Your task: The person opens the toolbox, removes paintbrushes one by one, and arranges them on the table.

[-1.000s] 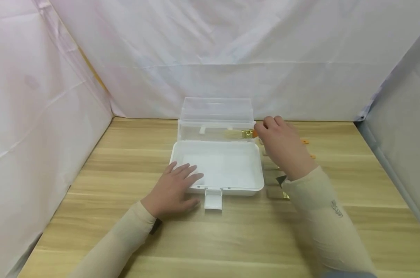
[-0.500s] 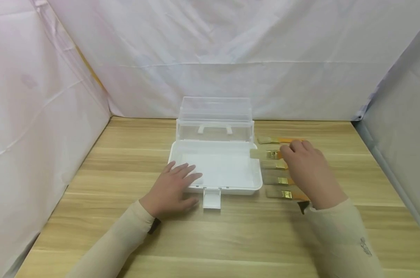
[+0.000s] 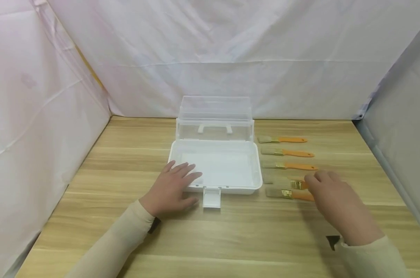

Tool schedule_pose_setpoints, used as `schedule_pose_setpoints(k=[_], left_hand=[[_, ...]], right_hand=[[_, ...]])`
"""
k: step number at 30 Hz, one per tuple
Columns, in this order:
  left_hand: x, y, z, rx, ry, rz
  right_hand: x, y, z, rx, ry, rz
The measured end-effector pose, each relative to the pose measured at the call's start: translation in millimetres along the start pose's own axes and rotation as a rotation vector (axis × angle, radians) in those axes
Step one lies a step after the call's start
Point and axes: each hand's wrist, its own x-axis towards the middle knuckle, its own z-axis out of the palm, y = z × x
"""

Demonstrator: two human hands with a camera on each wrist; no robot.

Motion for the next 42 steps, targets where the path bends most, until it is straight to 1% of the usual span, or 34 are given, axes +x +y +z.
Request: schedule_pose_setpoints(k=[4, 11, 17, 26, 35, 42], left_hand=[[0.5, 0.7, 0.1, -0.002, 0.001, 0.002], [0.4, 0.4, -1.2, 0.005, 0.004, 0.002], [0.1, 0.5, -1.0, 0.006, 0.008, 0.0], [-1.2, 1.2, -1.4, -0.008, 0.029, 0.009], [-2.4, 0.5, -0.6, -0.008, 0.022, 0.001], [-2.6, -0.4, -0.2, 0.006, 0.025, -0.003]], right_hand=[[-10.0, -3.7, 10.5, 0.035, -0.032, -0.002], [-16.2, -14.9, 24.7, 0.051, -0.19, 0.041], [-16.7, -20.5, 33.2, 0.059, -0.237, 0.057], [-22.7, -23.6, 41.1, 0.054, -0.238, 0.077], [-24.4, -24.4, 45.0, 0.053, -0.172, 0.065], [-22.8, -22.5, 45.3, 0.057, -0.177, 0.063]])
